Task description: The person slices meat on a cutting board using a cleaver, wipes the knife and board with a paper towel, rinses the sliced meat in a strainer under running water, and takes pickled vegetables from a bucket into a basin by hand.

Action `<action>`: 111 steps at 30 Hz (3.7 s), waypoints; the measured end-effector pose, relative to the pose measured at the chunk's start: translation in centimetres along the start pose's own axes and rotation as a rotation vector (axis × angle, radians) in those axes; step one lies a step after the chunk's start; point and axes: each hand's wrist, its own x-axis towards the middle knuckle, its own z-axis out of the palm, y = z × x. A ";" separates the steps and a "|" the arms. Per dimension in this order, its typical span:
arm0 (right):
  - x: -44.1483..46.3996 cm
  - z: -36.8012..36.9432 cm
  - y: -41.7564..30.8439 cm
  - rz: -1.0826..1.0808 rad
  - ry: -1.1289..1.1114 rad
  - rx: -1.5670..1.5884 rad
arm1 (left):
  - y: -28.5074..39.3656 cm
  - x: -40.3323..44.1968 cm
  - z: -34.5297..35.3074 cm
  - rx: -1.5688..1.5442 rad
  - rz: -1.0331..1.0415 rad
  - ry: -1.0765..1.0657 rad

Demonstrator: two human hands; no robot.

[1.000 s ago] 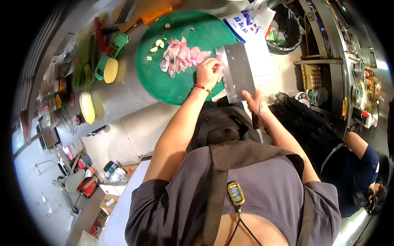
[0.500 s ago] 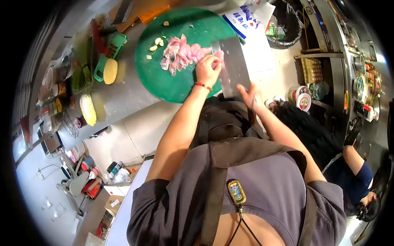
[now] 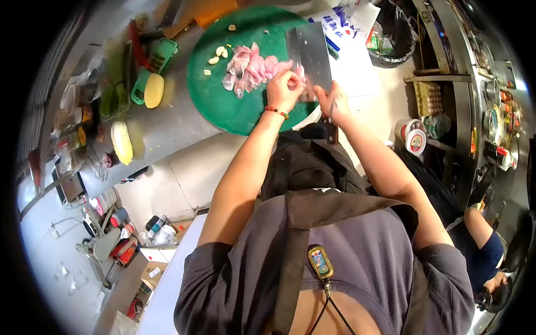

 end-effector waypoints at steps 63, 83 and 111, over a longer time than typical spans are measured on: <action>1.3 -3.4 0.6 0.135 -0.068 0.311 | 0.2 2.9 1.8 0.146 0.072 -0.024; -3.1 -3.0 1.7 -0.199 -0.043 0.097 | -1.5 3.4 2.2 0.174 0.146 0.064; -2.9 -7.9 -3.3 -0.139 0.001 -0.103 | -8.1 9.7 -13.9 0.619 0.186 0.283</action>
